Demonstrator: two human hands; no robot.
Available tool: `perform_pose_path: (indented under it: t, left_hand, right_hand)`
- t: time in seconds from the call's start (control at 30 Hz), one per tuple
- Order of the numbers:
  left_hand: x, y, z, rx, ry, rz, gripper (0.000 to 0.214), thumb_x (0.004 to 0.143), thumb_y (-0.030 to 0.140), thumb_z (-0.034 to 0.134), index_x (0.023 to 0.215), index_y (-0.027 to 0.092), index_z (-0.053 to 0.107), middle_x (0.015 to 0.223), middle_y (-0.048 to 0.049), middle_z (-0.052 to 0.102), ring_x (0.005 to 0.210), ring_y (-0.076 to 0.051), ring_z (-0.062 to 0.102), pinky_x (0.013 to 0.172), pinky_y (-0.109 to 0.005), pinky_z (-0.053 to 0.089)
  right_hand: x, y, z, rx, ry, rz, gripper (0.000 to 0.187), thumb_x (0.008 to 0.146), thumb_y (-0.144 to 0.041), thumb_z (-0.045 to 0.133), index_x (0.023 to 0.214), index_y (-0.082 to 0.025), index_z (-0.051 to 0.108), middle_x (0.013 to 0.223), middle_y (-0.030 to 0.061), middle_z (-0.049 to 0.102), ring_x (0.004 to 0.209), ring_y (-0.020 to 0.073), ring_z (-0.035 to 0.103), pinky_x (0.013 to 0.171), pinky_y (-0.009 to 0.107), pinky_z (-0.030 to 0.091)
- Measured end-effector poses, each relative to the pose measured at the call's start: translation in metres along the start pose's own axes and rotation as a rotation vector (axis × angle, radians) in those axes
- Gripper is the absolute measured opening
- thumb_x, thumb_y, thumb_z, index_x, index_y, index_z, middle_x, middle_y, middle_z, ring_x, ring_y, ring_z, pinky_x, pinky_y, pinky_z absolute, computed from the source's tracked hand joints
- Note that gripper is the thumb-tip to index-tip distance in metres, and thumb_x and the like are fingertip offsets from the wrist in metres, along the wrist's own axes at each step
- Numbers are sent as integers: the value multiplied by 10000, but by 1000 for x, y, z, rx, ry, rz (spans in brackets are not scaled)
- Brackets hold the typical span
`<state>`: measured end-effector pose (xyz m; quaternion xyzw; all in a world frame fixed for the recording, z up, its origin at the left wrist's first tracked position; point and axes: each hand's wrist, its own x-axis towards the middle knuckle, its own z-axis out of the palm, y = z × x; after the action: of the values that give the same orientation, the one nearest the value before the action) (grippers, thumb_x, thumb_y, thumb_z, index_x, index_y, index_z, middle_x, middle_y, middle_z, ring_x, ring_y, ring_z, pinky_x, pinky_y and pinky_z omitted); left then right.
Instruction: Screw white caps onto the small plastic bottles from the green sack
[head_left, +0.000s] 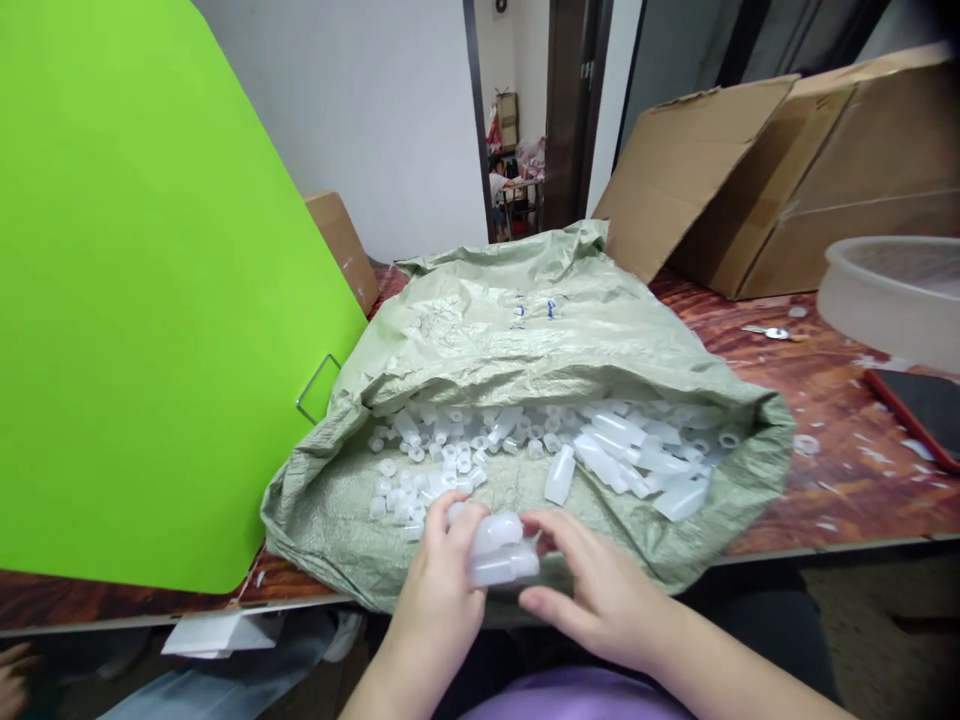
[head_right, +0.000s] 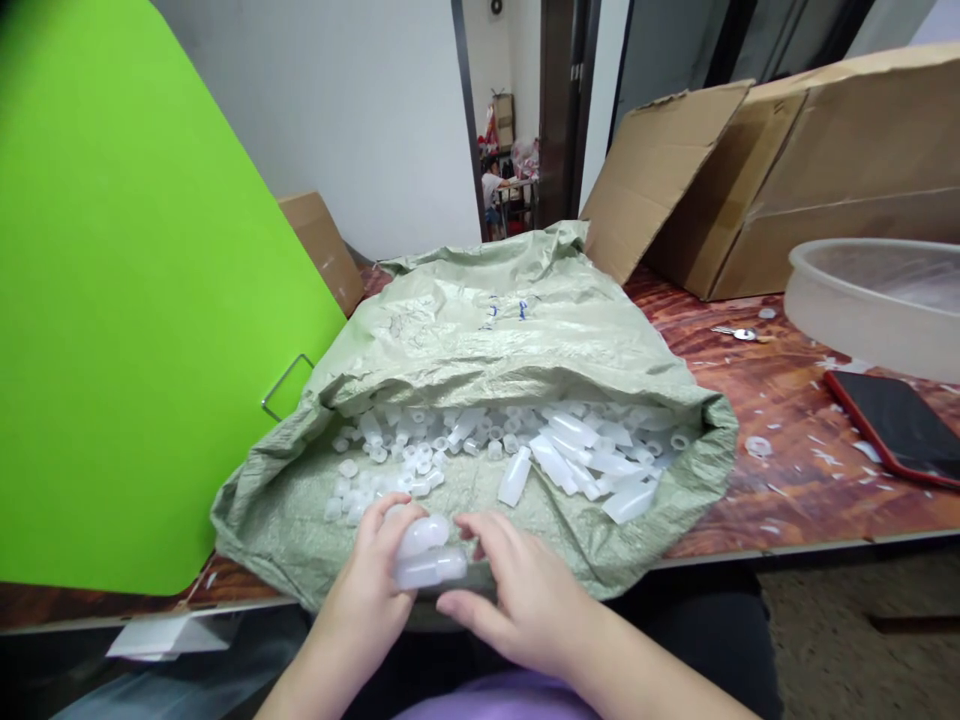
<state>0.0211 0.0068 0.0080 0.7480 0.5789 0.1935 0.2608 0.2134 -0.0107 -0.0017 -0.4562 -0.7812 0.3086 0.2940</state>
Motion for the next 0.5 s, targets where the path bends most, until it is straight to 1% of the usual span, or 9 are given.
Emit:
perform_pose_path:
  t: [0.03, 0.07, 0.13, 0.17, 0.2, 0.3, 0.37, 0.43, 0.5]
  left_hand:
    - [0, 0, 0, -10, 4, 1, 589, 602, -65, 404, 1096, 241, 501, 1274, -83, 299, 1126, -232, 464, 960, -405, 388]
    - [-1, 0, 0, -18, 6, 4, 584, 603, -63, 408, 1094, 238, 506, 1269, -83, 308, 1122, -229, 468, 960, -402, 389]
    - [-2, 1, -1, -23, 18, 12, 565, 609, -59, 412, 1083, 230, 519, 1258, -86, 325, 1120, -229, 474, 962, -397, 389]
    - [-3, 1, -1, -22, 23, 11, 557, 611, -58, 412, 1078, 225, 523, 1256, -88, 329, 1117, -229, 478, 963, -396, 389]
    - [-3, 1, -1, -21, 27, 8, 553, 612, -60, 409, 1074, 222, 526, 1254, -90, 332, 1111, -228, 485, 962, -396, 389]
    - [-6, 2, -2, -17, 3, 9, 565, 601, -68, 408, 1068, 229, 523, 1242, -87, 338, 1104, -226, 488, 964, -400, 389]
    - [-8, 2, -2, -11, -19, 25, 568, 602, -70, 407, 1066, 236, 520, 1235, -82, 339, 1101, -220, 484, 966, -399, 389]
    - [-11, 2, -2, 0, -33, 14, 569, 607, -67, 407, 1073, 241, 518, 1241, -81, 330, 1103, -223, 480, 971, -408, 384]
    - [-15, 1, -1, 4, -48, -18, 569, 607, -64, 413, 1075, 240, 521, 1256, -81, 313, 1124, -236, 468, 978, -420, 378]
  right_hand:
    - [-1, 0, 0, -1, 6, -30, 284, 877, -375, 448, 1060, -172, 523, 939, 84, 622, 818, 193, 584, 724, 309, 447]
    - [-1, 0, 0, -6, -9, -33, 260, 883, -364, 438, 1038, -175, 531, 904, 75, 624, 793, 188, 582, 702, 301, 447]
    - [-1, -1, 0, -6, -60, 24, 269, 917, -360, 362, 901, -185, 566, 729, 34, 599, 661, 163, 560, 610, 276, 432]
    - [-1, -1, 0, 0, -68, 48, 278, 909, -387, 377, 894, -185, 567, 717, 30, 588, 641, 159, 551, 594, 274, 427]
    - [-1, -1, 0, 2, -58, 40, 271, 893, -404, 412, 933, -182, 562, 760, 39, 593, 670, 165, 555, 612, 279, 432]
    - [-2, -3, 1, -29, -7, -101, 287, 864, -361, 481, 1078, -171, 504, 903, 77, 590, 786, 185, 551, 696, 300, 435]
    - [-2, -4, 2, -39, -17, -135, 200, 885, -314, 437, 989, -169, 527, 822, 62, 574, 737, 174, 528, 658, 286, 422]
    - [-2, -5, 5, 38, -35, -70, 170, 879, -311, 438, 864, -175, 538, 737, 30, 534, 673, 155, 494, 615, 268, 399]
    - [0, -6, 11, 233, -30, 45, 181, 861, -335, 468, 796, -179, 533, 703, 4, 499, 650, 135, 469, 606, 252, 383]
